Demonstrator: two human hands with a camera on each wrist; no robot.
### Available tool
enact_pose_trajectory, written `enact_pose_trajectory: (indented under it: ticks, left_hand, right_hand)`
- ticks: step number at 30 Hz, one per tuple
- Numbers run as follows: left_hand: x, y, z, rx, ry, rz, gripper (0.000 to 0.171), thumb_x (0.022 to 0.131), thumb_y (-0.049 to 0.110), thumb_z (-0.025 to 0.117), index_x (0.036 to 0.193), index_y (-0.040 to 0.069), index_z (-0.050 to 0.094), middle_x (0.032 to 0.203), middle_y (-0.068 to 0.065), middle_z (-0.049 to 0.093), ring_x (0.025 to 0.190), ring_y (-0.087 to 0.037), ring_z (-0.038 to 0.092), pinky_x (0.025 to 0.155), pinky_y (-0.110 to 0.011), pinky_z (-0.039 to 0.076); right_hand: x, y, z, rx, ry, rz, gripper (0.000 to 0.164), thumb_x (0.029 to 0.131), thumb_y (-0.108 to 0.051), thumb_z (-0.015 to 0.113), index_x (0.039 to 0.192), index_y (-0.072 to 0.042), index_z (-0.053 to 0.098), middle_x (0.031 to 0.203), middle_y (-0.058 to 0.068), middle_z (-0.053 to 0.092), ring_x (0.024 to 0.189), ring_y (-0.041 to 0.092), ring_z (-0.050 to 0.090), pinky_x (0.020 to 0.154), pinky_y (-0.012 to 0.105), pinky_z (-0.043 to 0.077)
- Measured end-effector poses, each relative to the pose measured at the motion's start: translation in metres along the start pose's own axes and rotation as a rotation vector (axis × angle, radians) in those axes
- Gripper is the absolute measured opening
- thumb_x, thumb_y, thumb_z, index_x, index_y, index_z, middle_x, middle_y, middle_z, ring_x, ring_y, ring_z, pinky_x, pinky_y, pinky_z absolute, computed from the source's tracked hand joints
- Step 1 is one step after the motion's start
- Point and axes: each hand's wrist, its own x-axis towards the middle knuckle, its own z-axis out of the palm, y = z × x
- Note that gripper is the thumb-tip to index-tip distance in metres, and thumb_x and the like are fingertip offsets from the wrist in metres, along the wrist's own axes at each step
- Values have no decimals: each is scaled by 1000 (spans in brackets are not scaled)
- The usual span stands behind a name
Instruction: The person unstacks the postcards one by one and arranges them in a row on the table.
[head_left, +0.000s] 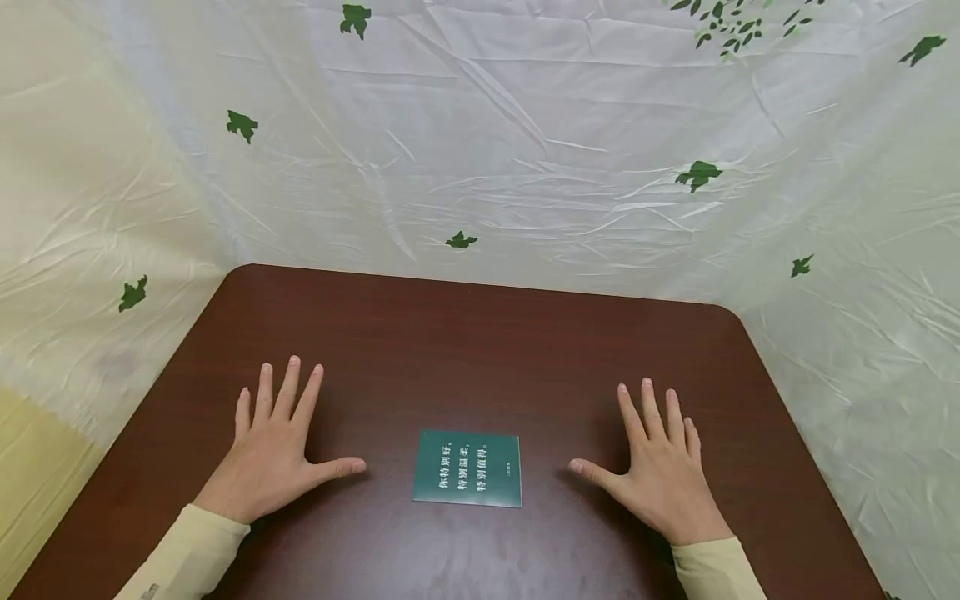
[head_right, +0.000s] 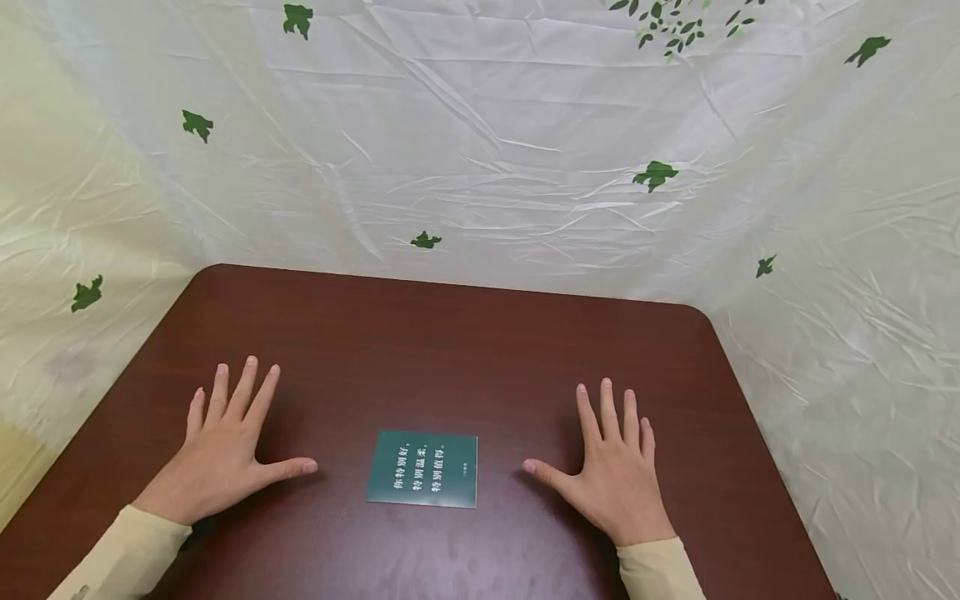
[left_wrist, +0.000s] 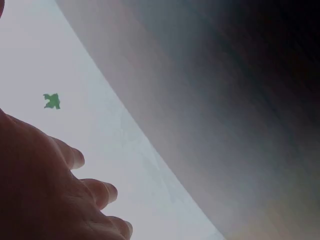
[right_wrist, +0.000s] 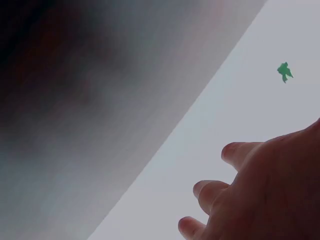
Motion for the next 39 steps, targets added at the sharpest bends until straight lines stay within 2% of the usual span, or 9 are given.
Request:
enact_pose_trajectory:
  ticks: [4, 7, 13, 17, 21, 25, 28, 33, 39]
  left_hand:
    - [2, 6, 4, -15, -14, 18, 138, 79, 90, 70, 176, 21, -2, 183, -10, -14, 167, -50, -15, 128, -77, -2]
    - [6, 19, 10, -34, -29, 46, 140, 77, 91, 71, 176, 22, 0, 183, -8, -14, 168, -49, -12, 128, -78, 0]
    - [16, 55, 29, -62, -50, 159, 146, 70, 93, 74, 176, 24, 0, 184, -5, -11, 170, -45, -6, 128, -78, 2]
    - [23, 76, 36, -71, -51, 255, 149, 69, 91, 78, 176, 15, 5, 184, -9, -1, 170, -41, 12, 131, -70, 16]
    - [29, 91, 39, -103, -99, 328, 145, 71, 83, 84, 174, 7, 16, 182, -13, 19, 165, -33, 33, 130, -59, 33]
    - [30, 96, 42, -109, -153, 366, 135, 73, 74, 90, 171, 3, 28, 174, -12, 39, 157, -32, 46, 126, -56, 39]
    - [30, 94, 45, -89, -161, 382, 129, 73, 71, 91, 168, 4, 35, 168, -11, 49, 152, -31, 51, 123, -55, 43]
    - [28, 92, 48, -59, -143, 394, 117, 75, 68, 92, 164, 8, 45, 159, -7, 59, 144, -27, 59, 119, -51, 47]
    - [27, 94, 48, -37, -158, 405, 103, 80, 59, 92, 160, 9, 52, 155, -4, 62, 138, -25, 63, 116, -50, 50]
  right_hand:
    - [2, -11, 1, 27, -37, -2, 126, 85, -87, 65, 176, -19, 10, 184, 14, 0, 169, 48, -3, 126, 76, 15]
    - [5, -25, 6, 46, -69, -25, 126, 84, -90, 64, 176, -23, 11, 184, 12, 3, 169, 48, 3, 127, 75, 17]
    - [7, -54, 18, 78, -71, -139, 123, 79, -92, 67, 172, -19, 32, 181, 14, 23, 165, 48, 23, 125, 72, 29]
    - [8, -69, 24, 166, -105, -244, 111, 82, -82, 75, 167, -20, 43, 179, 11, 31, 163, 45, 32, 123, 70, 35]
    - [7, -80, 27, 251, -161, -318, 97, 84, -65, 86, 163, -22, 50, 175, 8, 39, 159, 41, 40, 119, 70, 41]
    - [5, -86, 31, 295, -234, -364, 95, 83, -57, 90, 163, -23, 51, 173, 6, 42, 158, 37, 42, 120, 66, 43]
    - [5, -89, 35, 296, -258, -375, 93, 82, -53, 92, 162, -24, 52, 171, 4, 45, 158, 36, 42, 121, 66, 42]
    - [5, -90, 40, 276, -241, -375, 87, 82, -44, 95, 157, -23, 58, 165, 1, 54, 155, 36, 46, 118, 67, 43]
    - [5, -90, 42, 266, -199, -394, 79, 82, -39, 95, 152, -20, 63, 158, -1, 59, 151, 33, 51, 118, 63, 46]
